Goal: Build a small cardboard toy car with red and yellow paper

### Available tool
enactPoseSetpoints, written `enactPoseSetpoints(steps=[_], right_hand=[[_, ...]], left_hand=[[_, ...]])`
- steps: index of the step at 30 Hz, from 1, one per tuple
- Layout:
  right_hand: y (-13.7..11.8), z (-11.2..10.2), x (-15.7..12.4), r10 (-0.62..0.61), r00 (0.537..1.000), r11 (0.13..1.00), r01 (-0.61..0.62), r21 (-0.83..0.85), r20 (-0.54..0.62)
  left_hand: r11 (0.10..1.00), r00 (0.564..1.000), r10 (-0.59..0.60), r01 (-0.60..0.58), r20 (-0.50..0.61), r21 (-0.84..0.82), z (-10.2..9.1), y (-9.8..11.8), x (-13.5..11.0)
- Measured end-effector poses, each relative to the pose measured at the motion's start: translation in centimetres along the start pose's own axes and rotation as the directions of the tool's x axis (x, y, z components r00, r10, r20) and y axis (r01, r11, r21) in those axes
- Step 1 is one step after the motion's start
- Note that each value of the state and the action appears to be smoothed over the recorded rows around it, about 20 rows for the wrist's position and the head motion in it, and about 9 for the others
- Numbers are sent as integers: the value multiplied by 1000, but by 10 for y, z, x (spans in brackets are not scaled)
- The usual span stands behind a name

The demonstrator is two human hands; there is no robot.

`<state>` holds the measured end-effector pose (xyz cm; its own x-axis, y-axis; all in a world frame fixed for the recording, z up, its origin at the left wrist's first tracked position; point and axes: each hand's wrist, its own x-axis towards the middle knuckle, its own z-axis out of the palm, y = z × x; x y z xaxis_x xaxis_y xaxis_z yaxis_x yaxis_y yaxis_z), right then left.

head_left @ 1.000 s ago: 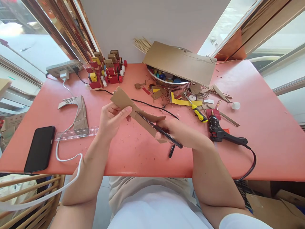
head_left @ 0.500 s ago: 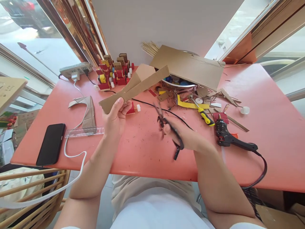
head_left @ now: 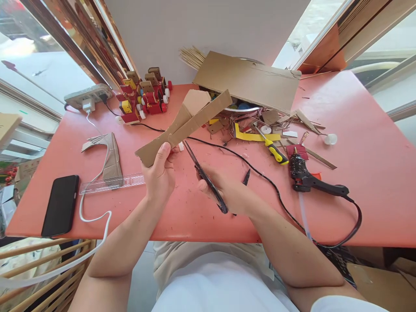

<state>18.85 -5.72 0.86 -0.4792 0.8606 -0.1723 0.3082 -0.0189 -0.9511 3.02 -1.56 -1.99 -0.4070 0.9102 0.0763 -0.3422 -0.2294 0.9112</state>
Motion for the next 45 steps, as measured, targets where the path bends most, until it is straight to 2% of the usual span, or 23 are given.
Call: enactPoseSetpoints(steps=[5, 8, 13, 17, 22, 28, 35, 45], right_hand=[[-4, -2, 0, 20, 1000, 999, -20, -49, 9], [-3, -1, 1, 29, 999, 999, -28, -40, 14], [6, 1, 4, -31, 999, 999, 31, 14, 25], [11, 0, 7, -91, 996, 996, 91, -14, 6], [9, -2, 9, -87, 996, 995, 87, -43, -9], [9, 0, 11, -47, 997, 995, 41, -91, -64], [9, 6, 14, -9, 996, 999, 5, -37, -91], [17, 14, 23, -98, 967, 994, 82, -77, -237]], left_hand=[[993, 995, 95, -92, -43, 72, 2, 2, 0], [991, 990, 132, -130, -43, 44, 3, 2, -1], [999, 999, 11, -13, 42, 53, 5, 0, -12], [997, 993, -52, 46, 104, 60, 6, 1, -17], [993, 990, -96, 89, 101, 75, 3, 0, -15], [995, 993, -91, 87, 77, 49, 4, -2, -15], [997, 996, -69, 67, 57, 39, 5, 0, -15], [984, 987, -146, 152, 65, -95, 9, 8, -12]])
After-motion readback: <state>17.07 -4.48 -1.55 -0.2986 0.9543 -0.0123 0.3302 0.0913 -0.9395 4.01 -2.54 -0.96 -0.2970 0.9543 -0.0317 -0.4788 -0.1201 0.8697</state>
